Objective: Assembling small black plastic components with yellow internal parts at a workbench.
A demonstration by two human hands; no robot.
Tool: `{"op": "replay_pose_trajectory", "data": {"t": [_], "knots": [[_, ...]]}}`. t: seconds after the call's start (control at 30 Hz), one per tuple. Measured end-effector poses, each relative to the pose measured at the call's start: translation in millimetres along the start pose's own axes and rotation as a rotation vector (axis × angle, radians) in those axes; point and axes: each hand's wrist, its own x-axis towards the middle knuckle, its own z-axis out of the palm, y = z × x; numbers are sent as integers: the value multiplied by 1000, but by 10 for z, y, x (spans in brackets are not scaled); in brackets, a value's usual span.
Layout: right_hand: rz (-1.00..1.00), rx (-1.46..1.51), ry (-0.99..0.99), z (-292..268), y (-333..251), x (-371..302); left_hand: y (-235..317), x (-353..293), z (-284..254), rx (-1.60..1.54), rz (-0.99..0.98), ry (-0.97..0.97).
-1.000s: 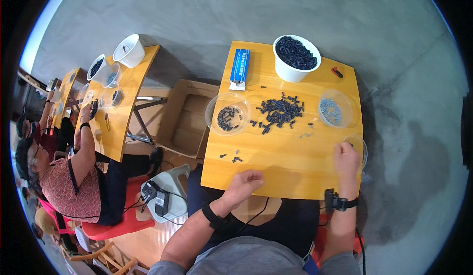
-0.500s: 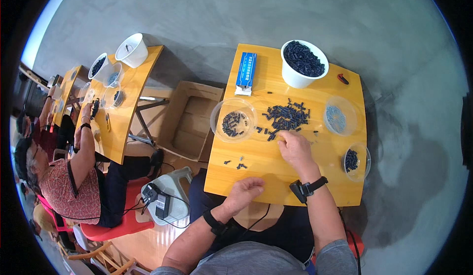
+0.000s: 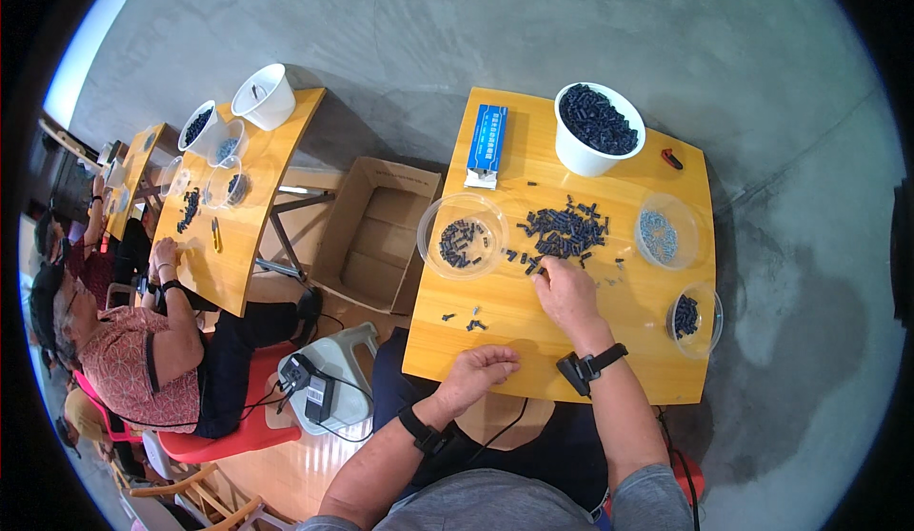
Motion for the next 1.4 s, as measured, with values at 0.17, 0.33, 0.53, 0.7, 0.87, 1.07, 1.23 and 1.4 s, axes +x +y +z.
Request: {"op": "replay_pose_trajectory", "data": {"t": [0.17, 0.33, 0.53, 0.7, 0.87, 1.07, 1.23, 1.4], "knots": [[95, 403, 45, -23, 16, -188, 5, -35, 38, -16, 18, 22], [344, 1115, -14, -189, -147, -451, 89, -120, 173, 58, 113, 105], [261, 1247, 8, -336, -306, -755, 454, -239, 384, -39, 231, 212], [191, 1153, 61, -366, -461, -966, 562, -320, 535, -25, 379, 192], [-32, 749, 163, -452, -611, -1046, 469, -308, 548, 36, 548, 153], [54, 832, 82, -388, -640, -1147, 402, -340, 532, -99, 478, 167], [162, 583, -66, -447, -331, -1079, 346, -325, 466, -154, 363, 230], [197, 222, 123, -420, 406, -832, 293, -352, 322, -82, 230, 248]]}}
